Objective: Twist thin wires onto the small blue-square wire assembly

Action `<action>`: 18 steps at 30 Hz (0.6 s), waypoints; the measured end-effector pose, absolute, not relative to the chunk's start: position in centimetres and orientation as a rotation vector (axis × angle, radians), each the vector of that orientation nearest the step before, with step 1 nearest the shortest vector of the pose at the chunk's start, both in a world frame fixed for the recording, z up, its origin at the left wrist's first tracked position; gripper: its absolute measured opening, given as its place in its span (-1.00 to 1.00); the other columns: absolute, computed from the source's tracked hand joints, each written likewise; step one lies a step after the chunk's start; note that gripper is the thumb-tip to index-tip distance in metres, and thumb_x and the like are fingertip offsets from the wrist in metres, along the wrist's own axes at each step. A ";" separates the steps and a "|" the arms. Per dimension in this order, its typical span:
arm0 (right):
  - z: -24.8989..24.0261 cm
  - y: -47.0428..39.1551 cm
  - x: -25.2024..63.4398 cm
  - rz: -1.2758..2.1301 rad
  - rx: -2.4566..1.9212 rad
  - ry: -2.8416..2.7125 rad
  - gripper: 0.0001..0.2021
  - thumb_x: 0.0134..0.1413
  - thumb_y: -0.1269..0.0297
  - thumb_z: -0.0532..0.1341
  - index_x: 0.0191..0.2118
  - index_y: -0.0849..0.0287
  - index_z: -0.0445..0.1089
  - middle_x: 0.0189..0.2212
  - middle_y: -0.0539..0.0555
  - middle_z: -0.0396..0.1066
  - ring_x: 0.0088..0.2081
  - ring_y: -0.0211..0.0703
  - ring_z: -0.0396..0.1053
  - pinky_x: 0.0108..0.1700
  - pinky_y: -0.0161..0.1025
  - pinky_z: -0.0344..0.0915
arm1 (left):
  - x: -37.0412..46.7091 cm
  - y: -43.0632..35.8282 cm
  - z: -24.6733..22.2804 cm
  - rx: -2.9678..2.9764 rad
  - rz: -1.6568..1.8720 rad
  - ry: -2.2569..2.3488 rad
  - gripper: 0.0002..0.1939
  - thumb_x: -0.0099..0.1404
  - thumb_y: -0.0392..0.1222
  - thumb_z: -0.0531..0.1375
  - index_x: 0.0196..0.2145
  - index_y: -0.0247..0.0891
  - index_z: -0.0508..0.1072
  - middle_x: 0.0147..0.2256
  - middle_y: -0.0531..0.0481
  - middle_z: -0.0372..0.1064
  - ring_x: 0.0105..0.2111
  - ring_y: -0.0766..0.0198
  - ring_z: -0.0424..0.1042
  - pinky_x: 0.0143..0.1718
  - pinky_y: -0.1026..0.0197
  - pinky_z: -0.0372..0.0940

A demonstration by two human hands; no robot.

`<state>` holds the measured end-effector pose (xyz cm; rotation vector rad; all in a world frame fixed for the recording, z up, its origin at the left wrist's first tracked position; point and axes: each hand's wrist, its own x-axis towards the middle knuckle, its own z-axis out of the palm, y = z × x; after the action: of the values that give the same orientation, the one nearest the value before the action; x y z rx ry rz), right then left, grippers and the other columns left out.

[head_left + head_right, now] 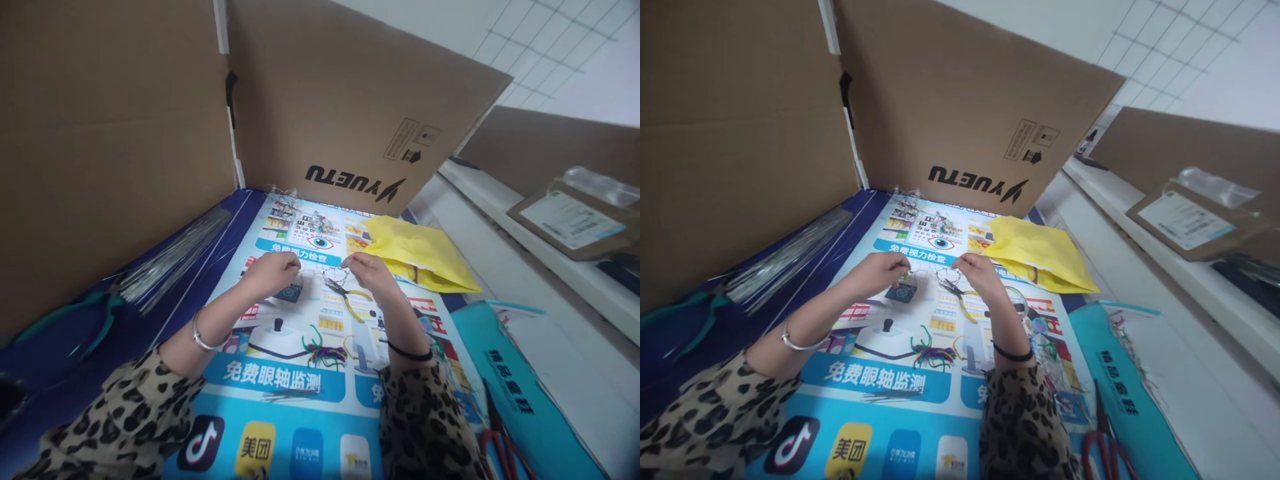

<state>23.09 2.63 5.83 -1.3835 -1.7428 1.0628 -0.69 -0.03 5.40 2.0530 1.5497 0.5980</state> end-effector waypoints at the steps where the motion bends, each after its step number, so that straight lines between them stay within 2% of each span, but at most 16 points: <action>1: 5.9 2.6 23.1 1.062 -1.384 -1.743 -0.76 -0.04 0.14 0.13 -0.46 0.21 0.39 -0.77 -0.18 -0.09 -0.69 -0.40 -0.14 -0.63 -0.35 -0.20 | -0.6 -0.1 5.5 2.065 0.583 1.561 -0.80 0.15 -0.20 0.02 -0.42 -0.20 0.44 -0.45 0.04 0.46 -0.41 0.23 0.40 -0.47 0.29 0.12; 7: 6.2 2.4 22.9 1.037 -1.398 -1.746 -0.77 -0.05 0.16 0.13 -0.45 0.22 0.40 -0.79 -0.19 -0.07 -0.71 -0.41 -0.13 -0.62 -0.35 -0.17 | -0.1 -0.3 5.1 2.094 0.498 1.607 -0.81 0.14 -0.17 0.05 -0.36 -0.16 0.45 -0.34 0.02 0.48 -0.36 0.20 0.40 -0.47 0.28 0.10; 18: 5.9 2.7 23.2 0.974 -1.425 -1.762 -0.77 -0.04 0.18 0.13 -0.45 0.23 0.43 -0.79 -0.16 -0.04 -0.70 -0.40 -0.08 -0.61 -0.36 -0.12 | 0.1 -0.5 5.0 2.114 0.487 1.579 -0.81 0.14 -0.17 0.04 -0.37 -0.17 0.44 -0.34 0.00 0.47 -0.36 0.19 0.40 -0.47 0.28 0.11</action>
<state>23.18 2.67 5.90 -1.4252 -1.7619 0.9742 0.08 -0.50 4.98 2.1136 1.5791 0.4869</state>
